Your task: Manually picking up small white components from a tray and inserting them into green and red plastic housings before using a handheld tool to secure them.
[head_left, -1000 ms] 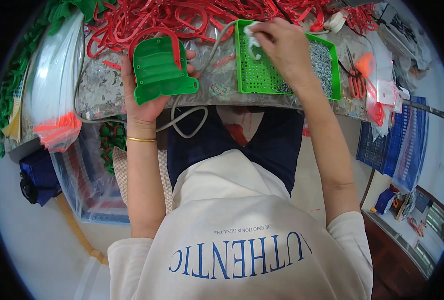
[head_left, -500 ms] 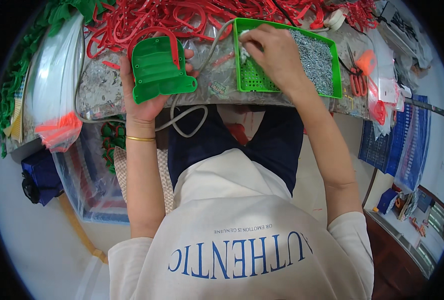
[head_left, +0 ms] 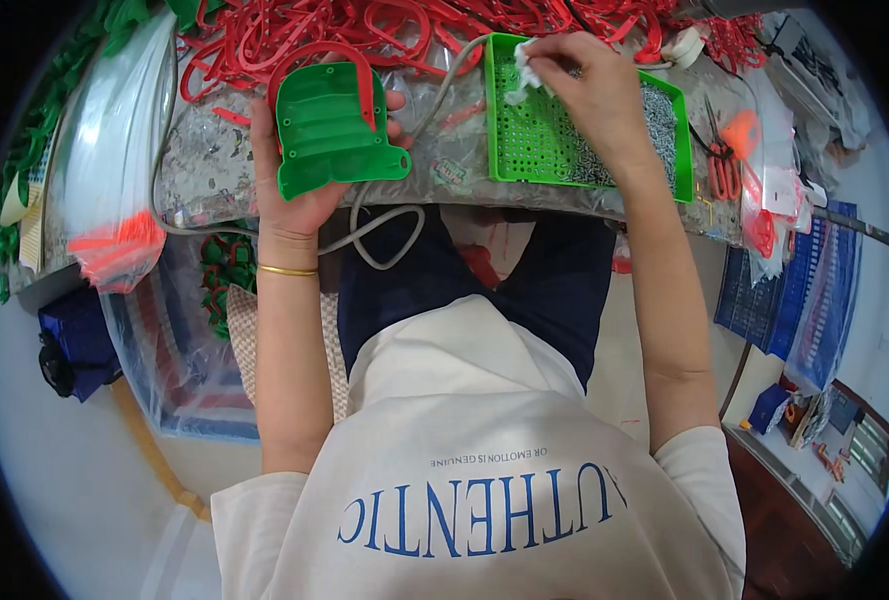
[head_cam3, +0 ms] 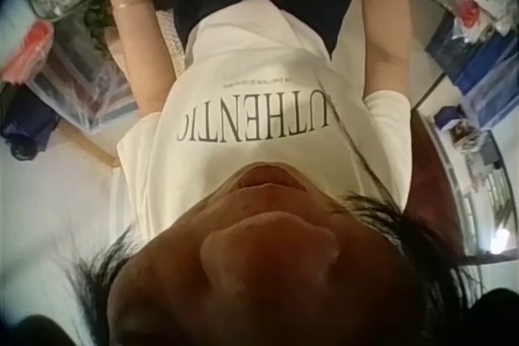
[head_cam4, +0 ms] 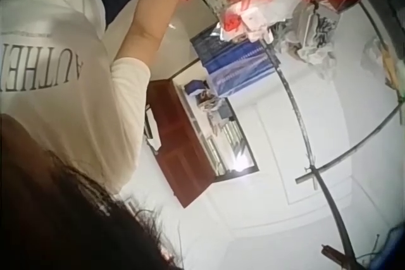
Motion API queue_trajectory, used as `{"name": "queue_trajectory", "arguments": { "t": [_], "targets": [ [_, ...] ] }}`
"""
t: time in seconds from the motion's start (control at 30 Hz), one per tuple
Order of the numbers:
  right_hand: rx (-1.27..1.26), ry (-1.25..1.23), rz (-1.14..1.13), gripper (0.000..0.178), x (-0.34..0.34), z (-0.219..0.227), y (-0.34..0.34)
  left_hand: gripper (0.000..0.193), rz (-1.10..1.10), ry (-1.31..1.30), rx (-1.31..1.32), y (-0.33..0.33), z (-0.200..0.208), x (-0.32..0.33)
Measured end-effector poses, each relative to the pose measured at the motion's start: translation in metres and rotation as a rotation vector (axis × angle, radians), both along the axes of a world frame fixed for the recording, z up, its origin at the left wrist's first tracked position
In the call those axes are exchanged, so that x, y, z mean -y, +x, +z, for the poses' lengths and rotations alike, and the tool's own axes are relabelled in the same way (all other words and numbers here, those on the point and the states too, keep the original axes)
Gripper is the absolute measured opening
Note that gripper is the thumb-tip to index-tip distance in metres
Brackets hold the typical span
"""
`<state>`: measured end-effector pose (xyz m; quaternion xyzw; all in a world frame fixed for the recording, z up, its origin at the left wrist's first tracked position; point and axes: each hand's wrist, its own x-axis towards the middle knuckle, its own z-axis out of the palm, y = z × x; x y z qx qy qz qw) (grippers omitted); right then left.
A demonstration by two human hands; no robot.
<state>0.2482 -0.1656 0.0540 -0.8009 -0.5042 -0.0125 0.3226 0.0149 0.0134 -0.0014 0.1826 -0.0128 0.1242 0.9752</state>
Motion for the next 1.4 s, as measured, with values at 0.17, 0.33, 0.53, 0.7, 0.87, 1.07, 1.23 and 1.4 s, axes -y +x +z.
{"name": "queue_trajectory", "arguments": {
  "t": [0.17,0.33,0.53,0.7,0.87,1.07,1.23,1.4],
  "targets": [
    [0.365,-0.122,0.123,0.016,-0.017,-0.011,-0.007,0.087,0.023,-0.024,-0.008,-0.001,0.0,0.002],
    [-0.044,-0.005,0.043,0.016,0.006,-0.003,0.005,0.087,0.004,-0.005,0.005,0.0,0.001,0.001],
    [0.329,-0.049,0.064,0.014,-0.013,-0.011,-0.008,0.087,0.025,0.015,-0.03,-0.001,0.0,0.001],
    [0.217,-0.021,-0.035,0.013,0.005,-0.007,0.001,0.086,0.005,-0.008,-0.007,0.0,0.002,0.002],
    [0.355,0.026,0.086,0.014,-0.024,-0.015,-0.014,0.086,0.016,-0.027,-0.036,-0.002,0.004,0.003],
    [0.346,-0.086,-0.161,0.016,0.001,-0.009,0.0,0.086,0.029,0.005,-0.036,-0.003,0.003,0.002],
    [0.375,-0.062,-0.032,0.015,-0.019,-0.014,-0.015,0.087,0.023,0.02,-0.017,-0.001,0.002,0.003],
    [0.306,-0.147,-0.16,0.014,0.012,-0.005,0.006,0.088,0.015,-0.007,-0.01,-0.002,0.0,0.002]
  ]
}}
